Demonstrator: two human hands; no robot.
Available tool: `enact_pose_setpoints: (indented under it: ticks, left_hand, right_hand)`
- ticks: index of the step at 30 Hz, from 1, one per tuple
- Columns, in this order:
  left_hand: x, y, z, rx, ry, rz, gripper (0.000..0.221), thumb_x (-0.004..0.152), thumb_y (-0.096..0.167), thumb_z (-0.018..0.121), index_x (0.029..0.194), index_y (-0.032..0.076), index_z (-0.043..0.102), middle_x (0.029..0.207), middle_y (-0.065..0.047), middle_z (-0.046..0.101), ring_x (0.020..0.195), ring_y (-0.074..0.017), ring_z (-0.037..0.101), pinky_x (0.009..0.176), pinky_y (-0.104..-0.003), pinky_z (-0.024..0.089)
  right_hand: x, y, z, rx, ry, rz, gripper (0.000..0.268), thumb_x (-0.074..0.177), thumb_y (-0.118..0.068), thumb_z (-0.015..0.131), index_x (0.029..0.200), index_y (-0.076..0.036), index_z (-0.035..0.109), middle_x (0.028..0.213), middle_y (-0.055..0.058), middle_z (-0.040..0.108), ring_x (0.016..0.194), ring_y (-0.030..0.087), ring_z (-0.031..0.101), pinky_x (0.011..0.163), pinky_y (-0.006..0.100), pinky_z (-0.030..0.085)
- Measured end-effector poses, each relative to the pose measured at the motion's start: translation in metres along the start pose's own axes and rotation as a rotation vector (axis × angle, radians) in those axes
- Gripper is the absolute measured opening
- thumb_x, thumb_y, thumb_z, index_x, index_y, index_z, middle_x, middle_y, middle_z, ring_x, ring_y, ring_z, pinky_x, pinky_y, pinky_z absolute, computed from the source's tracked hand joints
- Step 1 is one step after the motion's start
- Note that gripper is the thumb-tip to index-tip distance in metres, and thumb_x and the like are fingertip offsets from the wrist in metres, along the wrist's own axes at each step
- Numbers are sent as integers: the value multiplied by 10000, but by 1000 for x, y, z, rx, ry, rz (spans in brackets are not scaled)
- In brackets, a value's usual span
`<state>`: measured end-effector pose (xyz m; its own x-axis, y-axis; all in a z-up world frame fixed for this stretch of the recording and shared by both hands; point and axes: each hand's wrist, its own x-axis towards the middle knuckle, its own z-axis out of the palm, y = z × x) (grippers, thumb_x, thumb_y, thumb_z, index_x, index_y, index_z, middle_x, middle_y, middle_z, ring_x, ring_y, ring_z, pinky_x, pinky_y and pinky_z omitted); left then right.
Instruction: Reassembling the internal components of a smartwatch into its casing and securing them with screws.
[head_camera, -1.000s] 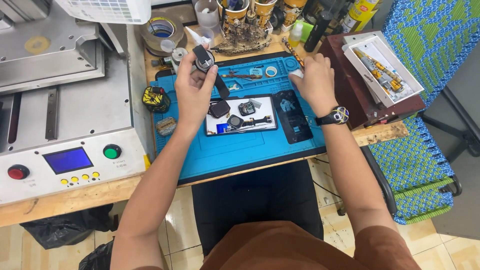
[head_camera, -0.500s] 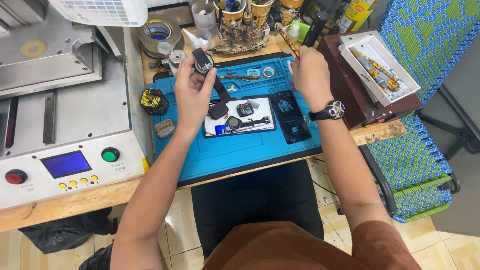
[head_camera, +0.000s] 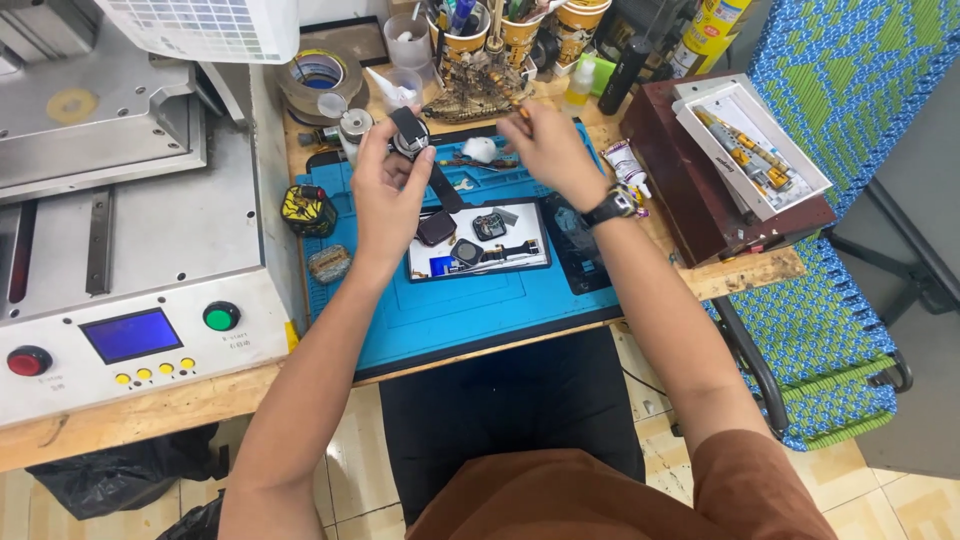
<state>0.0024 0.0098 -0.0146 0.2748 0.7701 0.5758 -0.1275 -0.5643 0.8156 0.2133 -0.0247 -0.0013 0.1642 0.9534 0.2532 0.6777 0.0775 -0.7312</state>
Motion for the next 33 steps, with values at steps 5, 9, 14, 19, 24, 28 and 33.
enact_pose_setpoints:
  ticks: [5, 9, 14, 19, 24, 28, 33]
  left_hand:
    - [0, -3, 0, 21, -16, 7, 339, 947, 26, 576, 1269, 100, 500, 1064, -57, 471, 721, -158, 641, 609, -273, 565]
    - [-2, -2, 4, 32, -31, 18, 333, 947, 5, 569, 1264, 81, 500, 1056, -69, 465, 731, -181, 644, 621, -294, 568]
    - [-4, 4, 5, 46, -61, 38, 338, 957, -9, 556, 1276, 82, 491, 1067, -76, 457, 734, -184, 638, 629, -307, 575]
    - [-2, 11, 3, 87, -35, 50, 340, 951, -24, 546, 1270, 86, 504, 1073, -66, 462, 724, -165, 633, 623, -294, 574]
    - [-2, 15, 4, 124, -17, 16, 336, 947, -3, 561, 1268, 67, 496, 1070, -79, 470, 724, -167, 637, 616, -297, 576]
    - [-1, 14, 5, 114, -14, 11, 333, 947, 8, 570, 1264, 81, 504, 1063, -70, 472, 730, -158, 633, 621, -291, 571]
    - [-1, 16, 5, 126, 2, -16, 333, 938, 1, 577, 1254, 86, 512, 1077, -71, 480, 730, -156, 639, 628, -282, 577]
  right_hand:
    - [-63, -3, -33, -308, 291, 71, 366, 960, -293, 629, 748, -33, 481, 688, 192, 542, 727, 423, 609, 625, 467, 463]
    - [-129, -17, -31, -444, 279, 297, 463, 802, -368, 757, 780, -21, 451, 797, 218, 504, 841, 478, 572, 706, 506, 467]
    - [-136, -15, -11, -510, 239, 353, 456, 706, -291, 833, 819, -50, 463, 894, 184, 507, 910, 425, 584, 748, 467, 498]
    - [-137, -15, 1, -578, 214, 306, 452, 693, -195, 826, 861, -19, 445, 888, 227, 503, 893, 465, 583, 657, 537, 514]
    - [-134, -18, -2, -549, 157, 367, 435, 712, -157, 809, 882, 8, 445, 910, 263, 543, 941, 469, 583, 657, 532, 539]
    - [-129, -24, -5, -564, 152, 383, 429, 681, -151, 826, 874, 6, 477, 907, 251, 543, 912, 453, 596, 633, 483, 549]
    - [-128, -20, -1, -547, 153, 382, 430, 682, -120, 829, 861, 14, 461, 909, 271, 516, 939, 493, 567, 650, 522, 541]
